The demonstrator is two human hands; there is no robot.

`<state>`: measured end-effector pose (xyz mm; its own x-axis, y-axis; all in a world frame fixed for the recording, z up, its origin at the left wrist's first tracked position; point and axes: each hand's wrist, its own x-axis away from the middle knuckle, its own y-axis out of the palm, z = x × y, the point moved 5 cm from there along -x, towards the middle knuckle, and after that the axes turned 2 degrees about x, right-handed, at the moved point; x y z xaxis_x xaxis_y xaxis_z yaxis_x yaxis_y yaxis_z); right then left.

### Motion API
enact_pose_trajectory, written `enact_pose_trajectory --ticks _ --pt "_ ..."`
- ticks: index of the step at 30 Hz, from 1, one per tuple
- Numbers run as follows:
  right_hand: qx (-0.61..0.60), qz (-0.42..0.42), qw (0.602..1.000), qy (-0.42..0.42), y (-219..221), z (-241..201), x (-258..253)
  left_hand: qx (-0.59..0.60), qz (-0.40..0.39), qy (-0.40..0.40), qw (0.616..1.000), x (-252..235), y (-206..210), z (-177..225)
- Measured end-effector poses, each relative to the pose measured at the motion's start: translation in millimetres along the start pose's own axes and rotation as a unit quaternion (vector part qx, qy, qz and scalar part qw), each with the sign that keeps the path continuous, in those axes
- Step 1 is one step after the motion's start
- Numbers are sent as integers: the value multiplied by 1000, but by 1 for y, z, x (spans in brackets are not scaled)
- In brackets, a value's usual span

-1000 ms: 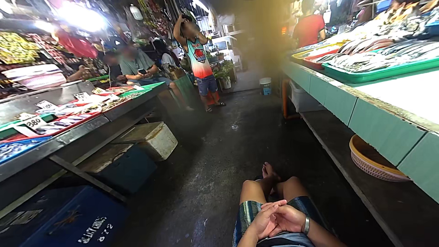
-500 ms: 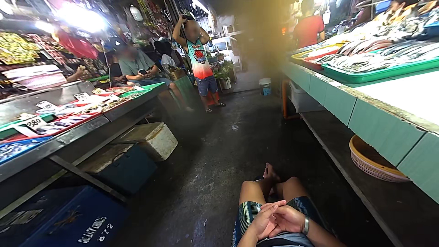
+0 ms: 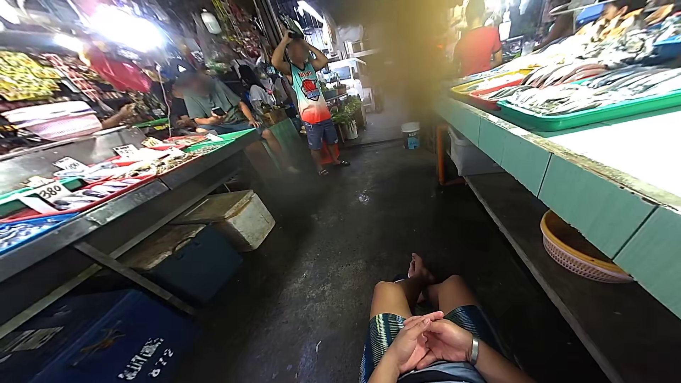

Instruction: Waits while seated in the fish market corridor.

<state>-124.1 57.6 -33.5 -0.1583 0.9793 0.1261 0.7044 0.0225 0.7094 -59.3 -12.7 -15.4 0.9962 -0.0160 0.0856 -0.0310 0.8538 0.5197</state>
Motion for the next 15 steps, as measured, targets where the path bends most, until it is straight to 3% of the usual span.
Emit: enact_pose_trajectory --ticks 15 --pt "9 3 1000 -1 2 -2 1 -5 -12 4 1000 0 2 1"
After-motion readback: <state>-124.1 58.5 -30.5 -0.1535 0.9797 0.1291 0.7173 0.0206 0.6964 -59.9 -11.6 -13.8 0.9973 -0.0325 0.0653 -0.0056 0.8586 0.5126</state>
